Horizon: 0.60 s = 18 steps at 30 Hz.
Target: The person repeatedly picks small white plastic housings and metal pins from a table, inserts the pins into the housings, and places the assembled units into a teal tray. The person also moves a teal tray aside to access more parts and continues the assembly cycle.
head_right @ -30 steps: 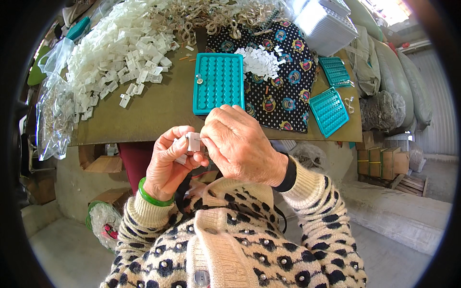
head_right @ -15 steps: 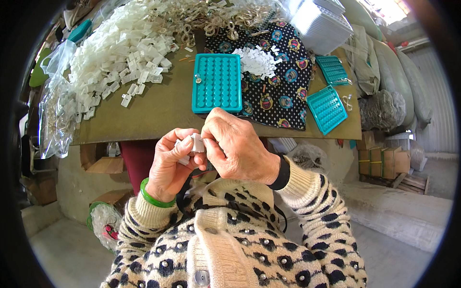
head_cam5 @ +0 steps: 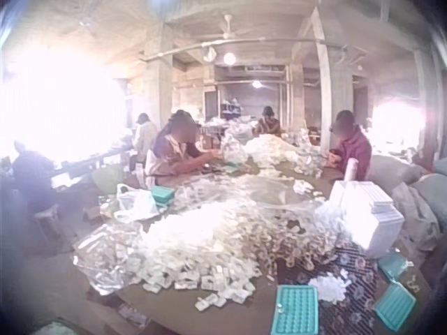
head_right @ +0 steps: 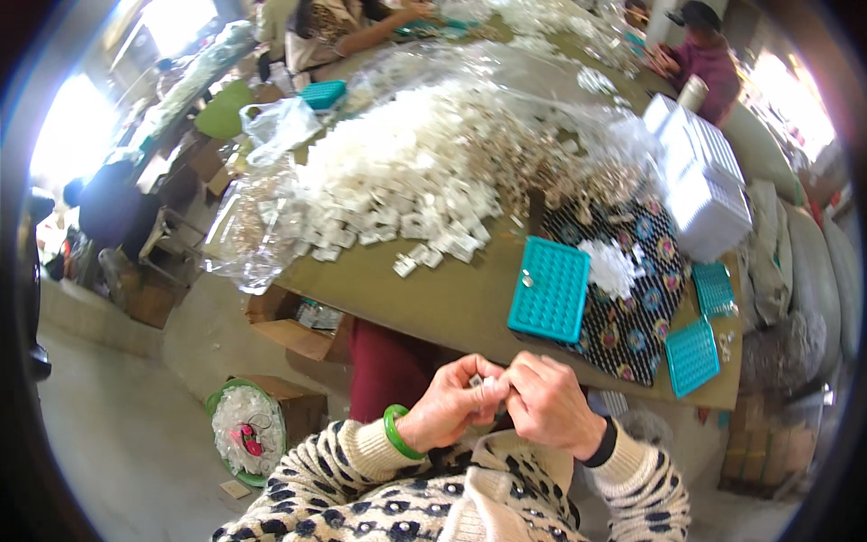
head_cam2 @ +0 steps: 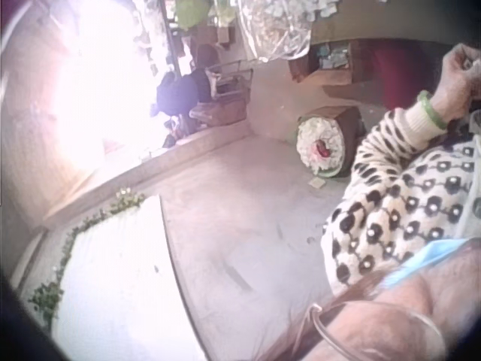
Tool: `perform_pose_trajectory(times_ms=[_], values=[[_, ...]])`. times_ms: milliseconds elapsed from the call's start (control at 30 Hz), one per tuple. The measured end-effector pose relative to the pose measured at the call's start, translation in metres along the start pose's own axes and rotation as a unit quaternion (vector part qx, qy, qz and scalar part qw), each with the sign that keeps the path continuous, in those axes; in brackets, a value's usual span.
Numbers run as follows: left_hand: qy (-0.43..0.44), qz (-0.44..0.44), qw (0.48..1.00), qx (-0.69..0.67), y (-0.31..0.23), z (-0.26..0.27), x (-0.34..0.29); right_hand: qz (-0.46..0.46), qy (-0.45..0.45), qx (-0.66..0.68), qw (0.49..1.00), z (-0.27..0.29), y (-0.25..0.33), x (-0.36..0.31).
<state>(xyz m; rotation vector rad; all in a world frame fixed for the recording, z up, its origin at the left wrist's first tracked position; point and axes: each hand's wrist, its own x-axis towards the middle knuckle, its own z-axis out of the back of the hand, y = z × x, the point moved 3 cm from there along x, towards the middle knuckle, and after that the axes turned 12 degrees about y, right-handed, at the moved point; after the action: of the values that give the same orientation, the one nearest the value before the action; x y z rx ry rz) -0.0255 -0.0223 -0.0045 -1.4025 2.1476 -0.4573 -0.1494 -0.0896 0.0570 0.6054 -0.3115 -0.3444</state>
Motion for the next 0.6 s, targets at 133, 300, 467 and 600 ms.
perform_pose_trajectory(times_ms=[133,300,467,600], values=[[-0.086,-0.188,0.971,0.118,-0.07,0.019,-0.029,-0.031,-0.011,0.071,0.997,0.001,-0.002,-0.007],[-0.125,-0.53,0.769,0.335,-0.216,0.058,-0.074,-0.086,-0.011,0.106,0.991,0.006,-0.011,-0.014],[-0.297,-0.36,0.525,0.711,-0.325,0.112,-0.075,-0.072,0.002,0.104,0.992,0.004,-0.014,-0.011],[-0.306,-0.143,0.338,0.878,-0.322,0.139,-0.068,-0.066,-0.007,0.07,0.995,0.018,-0.023,-0.006]])
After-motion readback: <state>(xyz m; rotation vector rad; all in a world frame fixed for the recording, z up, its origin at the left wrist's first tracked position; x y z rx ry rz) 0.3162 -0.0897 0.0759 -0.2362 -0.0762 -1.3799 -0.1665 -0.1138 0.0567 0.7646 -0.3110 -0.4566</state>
